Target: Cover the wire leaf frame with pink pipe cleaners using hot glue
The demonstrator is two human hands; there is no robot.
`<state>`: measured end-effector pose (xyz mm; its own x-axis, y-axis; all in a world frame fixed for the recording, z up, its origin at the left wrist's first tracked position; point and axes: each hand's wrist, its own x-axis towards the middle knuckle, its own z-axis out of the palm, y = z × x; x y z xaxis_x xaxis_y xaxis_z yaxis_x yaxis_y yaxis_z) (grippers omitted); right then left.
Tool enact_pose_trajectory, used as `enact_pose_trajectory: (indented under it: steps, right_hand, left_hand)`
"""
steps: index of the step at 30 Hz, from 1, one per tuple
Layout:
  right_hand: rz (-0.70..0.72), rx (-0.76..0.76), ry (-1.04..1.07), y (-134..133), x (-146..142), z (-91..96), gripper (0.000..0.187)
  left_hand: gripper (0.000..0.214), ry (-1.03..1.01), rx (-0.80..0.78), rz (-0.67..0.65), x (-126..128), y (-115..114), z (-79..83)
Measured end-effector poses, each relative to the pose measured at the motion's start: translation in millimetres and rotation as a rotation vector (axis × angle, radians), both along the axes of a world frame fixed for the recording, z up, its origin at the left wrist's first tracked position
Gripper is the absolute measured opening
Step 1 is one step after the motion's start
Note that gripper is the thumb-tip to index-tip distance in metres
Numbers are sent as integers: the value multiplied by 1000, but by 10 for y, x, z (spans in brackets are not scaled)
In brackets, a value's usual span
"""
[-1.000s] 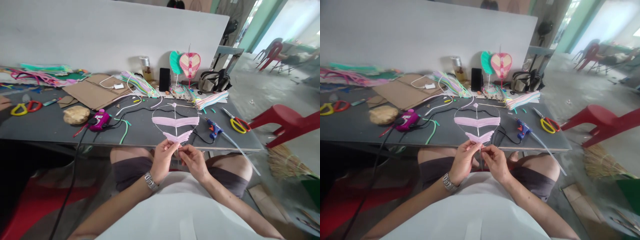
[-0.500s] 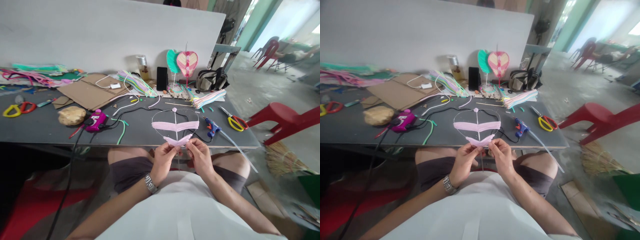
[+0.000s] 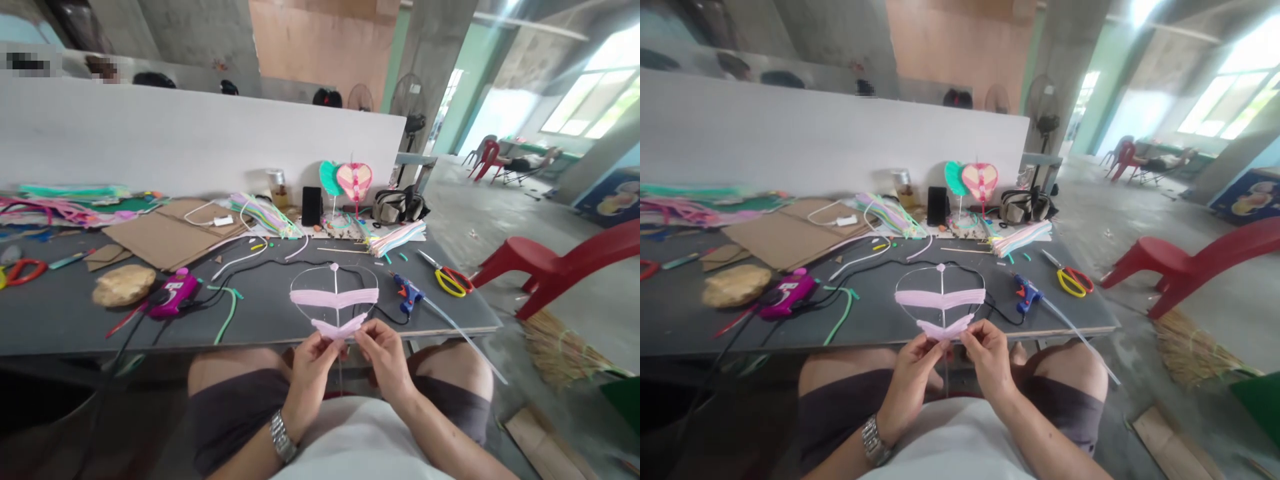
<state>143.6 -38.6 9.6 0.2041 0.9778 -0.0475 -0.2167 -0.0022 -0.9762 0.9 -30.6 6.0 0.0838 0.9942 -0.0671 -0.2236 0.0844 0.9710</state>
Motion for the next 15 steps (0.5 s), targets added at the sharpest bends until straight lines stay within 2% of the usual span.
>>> enact_pose_trajectory:
  steps: [6,15]
  right_hand:
    - [-15,21,133,2,-31,-59,40]
    - [2,53,151,-5,-43,-34,37]
  left_hand:
    - [26,22,21,-43,-9,-18,6]
    - [27,36,45,-57,-5,-19,73]
